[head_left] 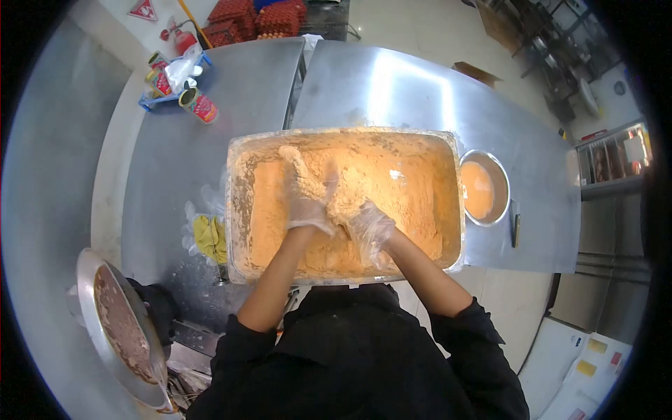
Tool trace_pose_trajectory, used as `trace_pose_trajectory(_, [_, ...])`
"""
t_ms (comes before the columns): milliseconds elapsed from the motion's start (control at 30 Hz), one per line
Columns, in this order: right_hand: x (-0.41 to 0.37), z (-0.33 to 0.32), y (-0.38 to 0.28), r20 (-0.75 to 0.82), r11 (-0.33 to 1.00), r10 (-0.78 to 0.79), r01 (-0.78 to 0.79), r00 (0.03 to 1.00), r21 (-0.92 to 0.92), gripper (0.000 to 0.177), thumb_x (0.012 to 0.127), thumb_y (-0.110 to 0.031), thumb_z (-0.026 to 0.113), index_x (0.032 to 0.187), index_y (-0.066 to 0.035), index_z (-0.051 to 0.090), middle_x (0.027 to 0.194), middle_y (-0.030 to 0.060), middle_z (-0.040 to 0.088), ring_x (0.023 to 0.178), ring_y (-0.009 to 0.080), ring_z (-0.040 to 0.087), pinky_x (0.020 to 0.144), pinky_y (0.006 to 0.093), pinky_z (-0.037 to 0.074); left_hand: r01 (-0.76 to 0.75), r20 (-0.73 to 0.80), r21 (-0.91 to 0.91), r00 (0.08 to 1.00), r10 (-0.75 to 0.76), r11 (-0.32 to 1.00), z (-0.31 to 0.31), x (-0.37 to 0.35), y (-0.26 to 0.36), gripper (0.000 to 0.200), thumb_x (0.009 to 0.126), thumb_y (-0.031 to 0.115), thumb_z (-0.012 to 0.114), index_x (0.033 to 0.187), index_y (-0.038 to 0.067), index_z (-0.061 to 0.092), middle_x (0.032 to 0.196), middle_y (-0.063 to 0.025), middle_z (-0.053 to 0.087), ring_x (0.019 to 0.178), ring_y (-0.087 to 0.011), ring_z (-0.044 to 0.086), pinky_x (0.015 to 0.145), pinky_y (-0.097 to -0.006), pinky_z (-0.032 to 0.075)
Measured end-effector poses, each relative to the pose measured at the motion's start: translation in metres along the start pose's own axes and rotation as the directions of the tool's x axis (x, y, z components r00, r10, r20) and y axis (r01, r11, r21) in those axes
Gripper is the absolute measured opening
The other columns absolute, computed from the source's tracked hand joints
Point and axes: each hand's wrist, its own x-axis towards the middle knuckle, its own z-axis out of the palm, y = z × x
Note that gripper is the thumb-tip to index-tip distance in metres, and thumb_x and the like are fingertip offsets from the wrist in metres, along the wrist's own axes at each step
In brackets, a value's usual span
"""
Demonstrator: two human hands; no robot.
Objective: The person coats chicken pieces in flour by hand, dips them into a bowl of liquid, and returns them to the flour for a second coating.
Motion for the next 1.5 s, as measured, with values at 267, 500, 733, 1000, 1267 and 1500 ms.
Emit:
trace_pose_trajectory(267, [0.023, -0.037, 0.077, 0.252, 0.796, -0.582, 0.605, 0.773, -0.022, 0.019, 0.091, -0.011, 0.059, 0.109, -0.005, 0.063, 0.102, 0.0107, 0.066, 0.092, 0.0195, 0.063, 0.079, 0.0325, 0.051, -0.031, -0.089, -0.265, 0.996, 0.008, 0.964, -0.025, -0.006, -0.031, 0.059, 0.097, 0.033, 0.053, 0.148, 0.012, 0.032, 0.151, -0.0059, 0.034, 0.137, -0.0217, 0.033, 0.114, -0.0369, 0.028])
trace_pose_trajectory(500, [0.049, -0.158, 0.092, -0.287, 0.650, -0.058, -0.182, 0.956, -0.737, 0.040, 0.098, -0.029, 0.049, 0.130, -0.006, 0.051, 0.131, 0.0187, 0.050, 0.118, 0.0275, 0.050, 0.100, 0.0481, 0.039, 0.515, -0.010, 0.044, 0.857, -0.515, 0.856, -0.038, 0.017, 0.068, 0.063, 0.098, 0.034, 0.045, 0.150, 0.006, 0.021, 0.154, -0.0110, 0.025, 0.141, -0.0252, 0.024, 0.117, -0.0405, 0.023])
trace_pose_trajectory(733, [0.099, -0.087, 0.046, -0.170, 0.852, 0.401, -0.297, 0.900, 0.432, 0.045, 0.101, -0.035, 0.041, 0.125, 0.000, 0.053, 0.111, 0.0142, 0.066, 0.094, 0.0199, 0.065, 0.081, 0.0294, 0.054, 0.282, 0.322, -0.118, 0.918, -0.232, 0.952, -0.003, 0.037, 0.010, 0.073, 0.095, 0.053, 0.036, 0.150, 0.007, 0.023, 0.155, -0.0106, 0.025, 0.144, -0.0204, 0.019, 0.119, -0.0381, 0.015])
trace_pose_trajectory(1000, [0.087, -0.112, 0.046, -0.027, 0.923, 0.250, -0.229, 0.968, 0.309, 0.045, 0.090, -0.029, 0.060, 0.126, -0.002, 0.055, 0.108, 0.0140, 0.066, 0.106, 0.0198, 0.061, 0.097, 0.0319, 0.047, -0.225, 0.711, 0.356, 0.695, -0.106, 0.907, -0.067, 0.021, 0.052, 0.084, 0.089, 0.072, 0.026, 0.148, 0.011, 0.031, 0.154, -0.0046, 0.030, 0.143, -0.0210, 0.024, 0.117, -0.0374, 0.022])
trace_pose_trajectory(1267, [-0.034, -0.100, -0.016, 0.208, 0.367, -0.536, 0.448, 0.818, -0.815, 0.043, 0.084, -0.022, 0.066, 0.121, -0.002, 0.058, 0.097, 0.0127, 0.067, 0.084, 0.0222, 0.064, 0.083, 0.0335, 0.052, 0.169, 0.605, 0.288, 0.731, -0.316, 0.942, -0.104, -0.034, 0.067, 0.091, 0.078, 0.054, 0.068, 0.150, 0.016, 0.026, 0.150, -0.0174, 0.032, 0.139, -0.0301, 0.029, 0.116, -0.0454, 0.024])
trace_pose_trajectory(1500, [0.007, -0.087, 0.043, -0.042, 0.414, 0.204, -0.125, 0.978, -0.902, 0.032, 0.089, -0.032, 0.057, 0.106, -0.005, 0.064, 0.091, 0.0133, 0.068, 0.079, 0.0217, 0.063, 0.076, 0.0328, 0.051, -0.292, 0.535, 0.621, 0.836, -0.121, 0.727, -0.040, -0.036, 0.028, 0.112, 0.070, 0.031, 0.085, 0.150, 0.004, 0.011, 0.146, -0.0142, 0.037, 0.135, -0.0236, 0.035, 0.118, -0.0369, 0.019])
